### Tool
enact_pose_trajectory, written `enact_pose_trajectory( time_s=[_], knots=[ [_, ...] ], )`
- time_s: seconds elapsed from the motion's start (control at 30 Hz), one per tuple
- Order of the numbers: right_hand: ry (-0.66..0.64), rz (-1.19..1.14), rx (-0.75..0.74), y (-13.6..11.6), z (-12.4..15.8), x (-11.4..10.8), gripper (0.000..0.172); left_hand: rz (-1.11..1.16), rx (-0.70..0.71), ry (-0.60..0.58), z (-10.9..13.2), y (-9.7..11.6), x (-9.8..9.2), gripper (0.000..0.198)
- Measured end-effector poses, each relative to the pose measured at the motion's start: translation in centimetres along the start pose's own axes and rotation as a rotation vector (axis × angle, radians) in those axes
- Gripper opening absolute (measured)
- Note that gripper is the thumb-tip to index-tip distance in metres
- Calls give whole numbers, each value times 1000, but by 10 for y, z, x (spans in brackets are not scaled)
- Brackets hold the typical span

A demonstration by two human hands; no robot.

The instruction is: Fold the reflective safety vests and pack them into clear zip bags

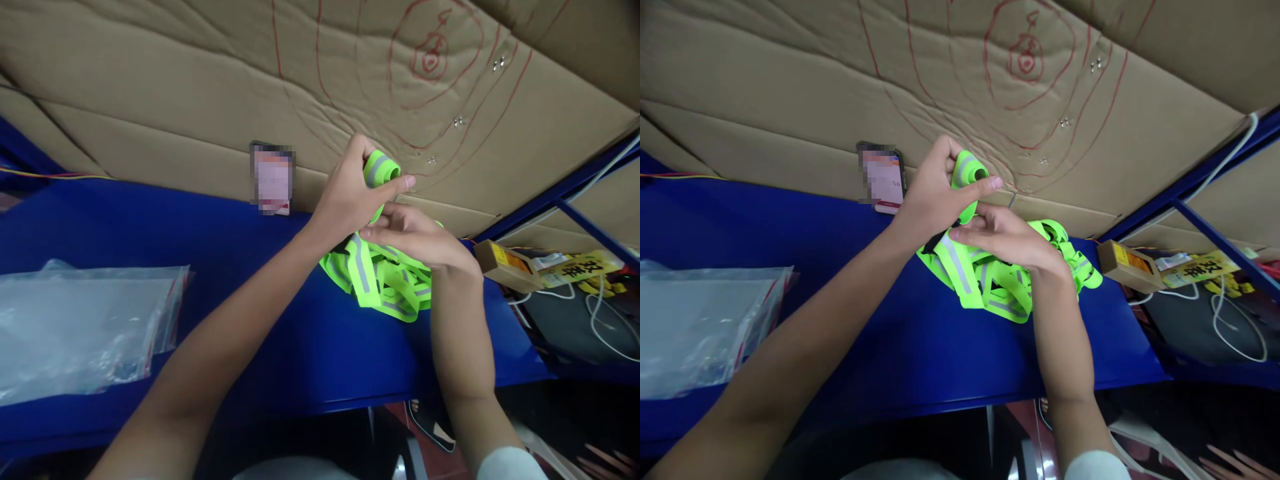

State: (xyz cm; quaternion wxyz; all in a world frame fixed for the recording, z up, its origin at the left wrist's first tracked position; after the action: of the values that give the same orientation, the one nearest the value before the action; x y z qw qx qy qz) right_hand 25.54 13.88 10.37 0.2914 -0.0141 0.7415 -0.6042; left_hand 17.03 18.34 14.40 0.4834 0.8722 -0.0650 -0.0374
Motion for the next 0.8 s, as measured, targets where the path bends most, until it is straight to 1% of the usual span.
enact_pose_trajectory(
  time_s=[0.07,0.1,0.17,0.2,0.27,0.33,0.37,0.4,0.43,0.5,0.6,0.67,0.73,0.8],
  knots=[
    [46,17,4,4,-2,-5,33,50,-4,-134,1,2,9,32],
    [81,31,3,6,-2,-11,30,59,-9,-222,3,4,14,28],
    [154,49,-15,8,-1,-23,25,37,-44,-419,9,6,21,28],
    [185,47,-29,8,1,-29,23,11,-70,-522,13,6,23,30],
    [230,27,-54,8,3,-40,23,-40,-106,-702,22,6,22,44],
    [276,8,-61,7,5,-49,24,-104,-101,-814,27,6,18,58],
    [305,-3,-56,6,6,-54,25,-146,-86,-827,27,6,15,59],
    [334,-17,-53,5,8,-59,26,-193,-63,-809,25,6,11,56],
    [359,-36,-55,2,9,-62,28,-242,-35,-767,22,7,9,53],
    [394,-79,-65,-3,9,-67,32,-313,36,-636,16,12,7,48],
    [498,-96,-93,-12,12,-74,31,-329,105,-479,17,24,13,49],
    [612,-62,-105,-17,17,-81,28,-320,118,-425,21,29,21,49],
    [724,9,-108,-22,25,-88,26,-324,122,-381,23,32,25,44],
    [768,80,-99,-25,29,-91,25,-318,127,-348,22,33,25,35]
  ],
)
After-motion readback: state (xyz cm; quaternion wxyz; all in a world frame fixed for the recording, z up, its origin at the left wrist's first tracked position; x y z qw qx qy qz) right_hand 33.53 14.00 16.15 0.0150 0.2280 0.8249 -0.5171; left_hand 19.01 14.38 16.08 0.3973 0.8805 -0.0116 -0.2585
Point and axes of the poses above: each hand's wrist, its own z-axis away from the middle knuckle, its own x-axis out of the palm, y = z × x, the point moved 10 cm from there along -z, towards the middle knuckle, and after that the axes turned 5 degrees about -x, right-handed, at the moved point
